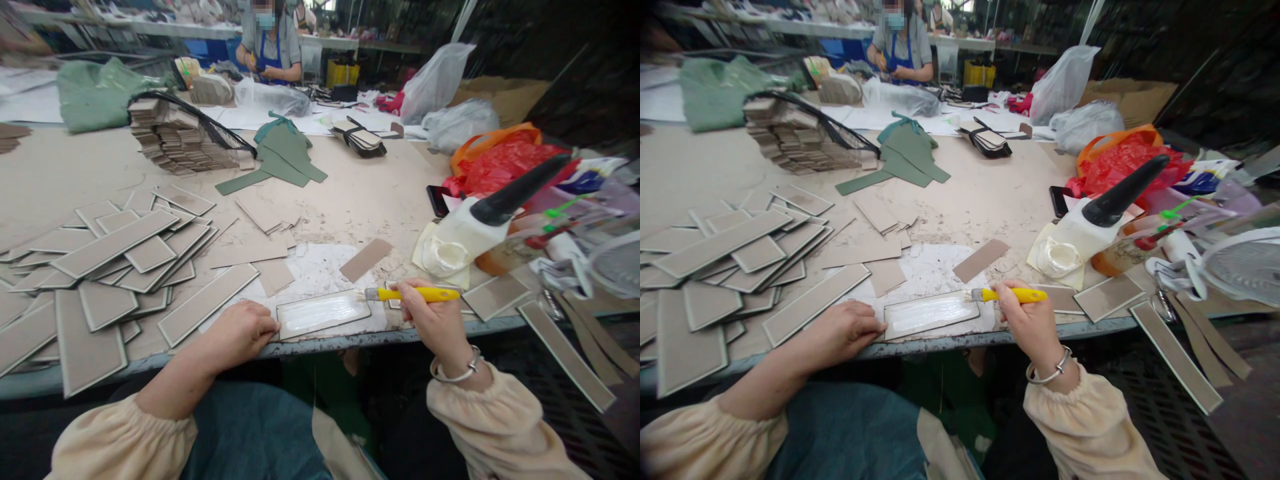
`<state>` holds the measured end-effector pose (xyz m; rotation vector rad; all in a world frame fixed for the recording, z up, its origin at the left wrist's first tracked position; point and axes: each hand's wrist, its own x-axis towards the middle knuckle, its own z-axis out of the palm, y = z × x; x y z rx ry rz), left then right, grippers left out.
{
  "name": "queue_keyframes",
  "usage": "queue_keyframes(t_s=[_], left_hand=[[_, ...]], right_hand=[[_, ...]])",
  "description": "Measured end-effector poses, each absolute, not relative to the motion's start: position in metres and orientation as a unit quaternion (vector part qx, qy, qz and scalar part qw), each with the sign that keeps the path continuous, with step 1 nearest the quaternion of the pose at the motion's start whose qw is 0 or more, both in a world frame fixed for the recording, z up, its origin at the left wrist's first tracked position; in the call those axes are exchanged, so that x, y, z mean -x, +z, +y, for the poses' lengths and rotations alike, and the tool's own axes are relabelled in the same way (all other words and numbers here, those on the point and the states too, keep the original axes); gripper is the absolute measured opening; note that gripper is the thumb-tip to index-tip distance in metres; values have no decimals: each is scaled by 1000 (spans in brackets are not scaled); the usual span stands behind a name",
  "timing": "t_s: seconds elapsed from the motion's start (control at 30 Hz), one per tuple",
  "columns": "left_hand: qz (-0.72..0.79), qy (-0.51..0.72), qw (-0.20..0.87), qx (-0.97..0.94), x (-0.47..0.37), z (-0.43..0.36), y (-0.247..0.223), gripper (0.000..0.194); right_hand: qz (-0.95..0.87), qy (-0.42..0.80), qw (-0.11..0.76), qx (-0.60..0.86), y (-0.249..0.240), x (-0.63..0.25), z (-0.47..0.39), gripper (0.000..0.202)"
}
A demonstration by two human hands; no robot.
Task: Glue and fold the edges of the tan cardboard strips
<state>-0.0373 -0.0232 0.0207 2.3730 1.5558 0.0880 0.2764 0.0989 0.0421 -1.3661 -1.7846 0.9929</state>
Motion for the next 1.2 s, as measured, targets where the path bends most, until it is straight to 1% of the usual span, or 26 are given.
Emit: queue_keyframes(t_s=[0.17, 0.27, 0.33, 0.47, 0.53, 0.6, 0.67, 0.73, 0.9, 1.07, 1.13, 1.2], left_hand=[[544, 39, 150, -825, 38, -22, 20, 24], [552, 32, 154, -819, 36, -21, 22, 25], [566, 39, 175, -805, 35, -22, 25, 26], [609, 57, 246, -752, 35, -15, 36, 29], [637, 67, 240, -730, 32, -1, 43, 33], [664, 71, 204, -716, 22, 21, 51, 36], [676, 66, 175, -713, 4, 50, 57, 37], [668, 59, 172, -721, -21, 81, 58, 37], [700, 8, 153, -698, -78, 143, 42, 40], [731, -14, 144, -667, -110, 163, 28, 42], [742, -14, 158, -651, -111, 167, 27, 44], [752, -5, 182, -633, -107, 172, 26, 42]], right_hand=[[-717, 386, 300, 498, 34, -265, 99, 36], [-715, 368, 305, 510, 36, -267, 102, 35], [-686, 387, 339, 515, 40, -270, 102, 34], [-594, 431, 473, 486, 46, -273, 101, 33], [-566, 433, 525, 465, 46, -272, 102, 32], [-561, 425, 554, 445, 46, -272, 103, 29], [-569, 408, 572, 427, 46, -272, 104, 26], [-575, 382, 594, 414, 46, -273, 106, 23], [-580, 325, 634, 394, 43, -280, 113, 19], [-611, 281, 637, 378, 39, -286, 119, 18], [-623, 275, 631, 372, 38, -287, 120, 18], [-636, 263, 624, 369, 36, -287, 121, 19]])
